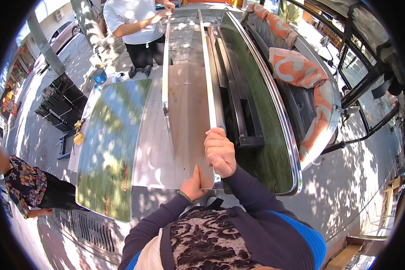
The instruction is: The person assembles a metal-framed table with a printed tabletop. They use a cordless drill to drive screws into the frame, attach metal legs, and position the tabletop. Another person assists by holding parts and handing tools.
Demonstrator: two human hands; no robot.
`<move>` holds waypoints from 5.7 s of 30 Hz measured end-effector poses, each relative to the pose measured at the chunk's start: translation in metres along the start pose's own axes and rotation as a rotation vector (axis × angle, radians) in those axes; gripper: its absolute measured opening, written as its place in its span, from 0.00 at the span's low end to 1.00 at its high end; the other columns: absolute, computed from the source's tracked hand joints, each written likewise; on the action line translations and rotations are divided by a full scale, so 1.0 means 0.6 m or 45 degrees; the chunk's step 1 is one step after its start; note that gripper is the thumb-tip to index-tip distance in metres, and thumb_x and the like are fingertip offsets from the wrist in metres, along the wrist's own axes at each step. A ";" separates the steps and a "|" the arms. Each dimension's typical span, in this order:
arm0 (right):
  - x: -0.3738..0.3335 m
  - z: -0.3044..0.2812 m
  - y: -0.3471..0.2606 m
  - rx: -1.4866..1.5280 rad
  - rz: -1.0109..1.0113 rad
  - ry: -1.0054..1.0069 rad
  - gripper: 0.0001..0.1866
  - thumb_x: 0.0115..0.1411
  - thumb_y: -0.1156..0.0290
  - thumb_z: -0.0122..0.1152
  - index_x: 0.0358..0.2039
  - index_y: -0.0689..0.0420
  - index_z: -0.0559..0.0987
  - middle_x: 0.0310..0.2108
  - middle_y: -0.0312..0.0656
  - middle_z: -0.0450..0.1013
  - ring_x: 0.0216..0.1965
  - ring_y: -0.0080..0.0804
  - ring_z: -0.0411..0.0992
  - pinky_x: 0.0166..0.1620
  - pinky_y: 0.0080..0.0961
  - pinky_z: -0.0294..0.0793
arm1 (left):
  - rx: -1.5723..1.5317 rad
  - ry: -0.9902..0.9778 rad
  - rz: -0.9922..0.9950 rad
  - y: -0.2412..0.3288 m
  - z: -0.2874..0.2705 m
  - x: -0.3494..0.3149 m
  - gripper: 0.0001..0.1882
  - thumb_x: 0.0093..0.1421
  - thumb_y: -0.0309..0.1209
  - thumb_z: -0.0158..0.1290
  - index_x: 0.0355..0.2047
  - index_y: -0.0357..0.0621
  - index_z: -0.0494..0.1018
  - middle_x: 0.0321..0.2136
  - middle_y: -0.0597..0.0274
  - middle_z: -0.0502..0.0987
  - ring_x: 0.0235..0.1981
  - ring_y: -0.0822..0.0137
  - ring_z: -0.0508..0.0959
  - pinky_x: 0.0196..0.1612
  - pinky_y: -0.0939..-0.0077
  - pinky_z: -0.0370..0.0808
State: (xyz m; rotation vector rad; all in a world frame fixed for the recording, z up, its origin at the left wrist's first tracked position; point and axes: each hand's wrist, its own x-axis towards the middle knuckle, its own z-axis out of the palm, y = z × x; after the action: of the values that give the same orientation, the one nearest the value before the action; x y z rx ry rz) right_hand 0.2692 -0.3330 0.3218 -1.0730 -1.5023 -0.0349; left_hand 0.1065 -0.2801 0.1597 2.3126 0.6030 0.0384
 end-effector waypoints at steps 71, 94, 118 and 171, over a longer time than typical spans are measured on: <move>-0.303 0.446 0.257 1.602 2.491 0.725 0.36 0.60 0.43 0.46 0.53 0.63 0.54 0.45 0.53 0.61 0.40 0.38 0.66 0.38 0.34 0.70 | -0.174 0.254 0.364 -0.187 -0.349 -0.039 0.56 0.40 0.42 0.65 0.63 0.37 0.46 0.58 0.40 0.59 0.47 0.45 0.72 0.49 0.59 0.71; -0.172 0.915 -0.135 3.571 2.788 0.702 0.12 0.64 0.67 0.31 0.27 0.60 0.59 0.18 0.39 0.53 0.12 0.30 0.57 0.16 0.28 0.56 | -3.223 0.683 -0.475 -0.715 -0.410 -0.535 0.36 0.58 0.60 0.46 0.56 0.45 0.65 0.53 0.55 0.70 0.54 0.53 0.68 0.59 0.54 0.61; -0.603 1.272 -0.222 1.851 2.771 0.871 0.38 0.54 0.43 0.57 0.56 0.59 0.63 0.47 0.51 0.69 0.45 0.40 0.70 0.46 0.32 0.74 | -2.578 1.042 -1.263 -1.334 -0.427 -0.853 0.37 0.57 0.65 0.41 0.53 0.48 0.68 0.49 0.59 0.74 0.48 0.55 0.74 0.52 0.54 0.71; -0.512 1.412 -0.070 1.181 2.776 1.680 0.41 0.56 0.43 0.58 0.58 0.61 0.58 0.61 0.49 0.54 0.63 0.46 0.52 0.64 0.44 0.51 | -2.785 0.763 -1.607 -1.425 -0.429 -0.754 0.20 0.60 0.44 0.51 0.49 0.47 0.71 0.50 0.58 0.72 0.52 0.54 0.71 0.56 0.54 0.67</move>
State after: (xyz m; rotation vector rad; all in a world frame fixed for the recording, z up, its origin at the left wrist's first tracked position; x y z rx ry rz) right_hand -0.4567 -0.0457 -0.1308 -0.9254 1.1742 1.0814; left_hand -0.6987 0.2225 -0.1575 -0.3633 1.1958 0.4805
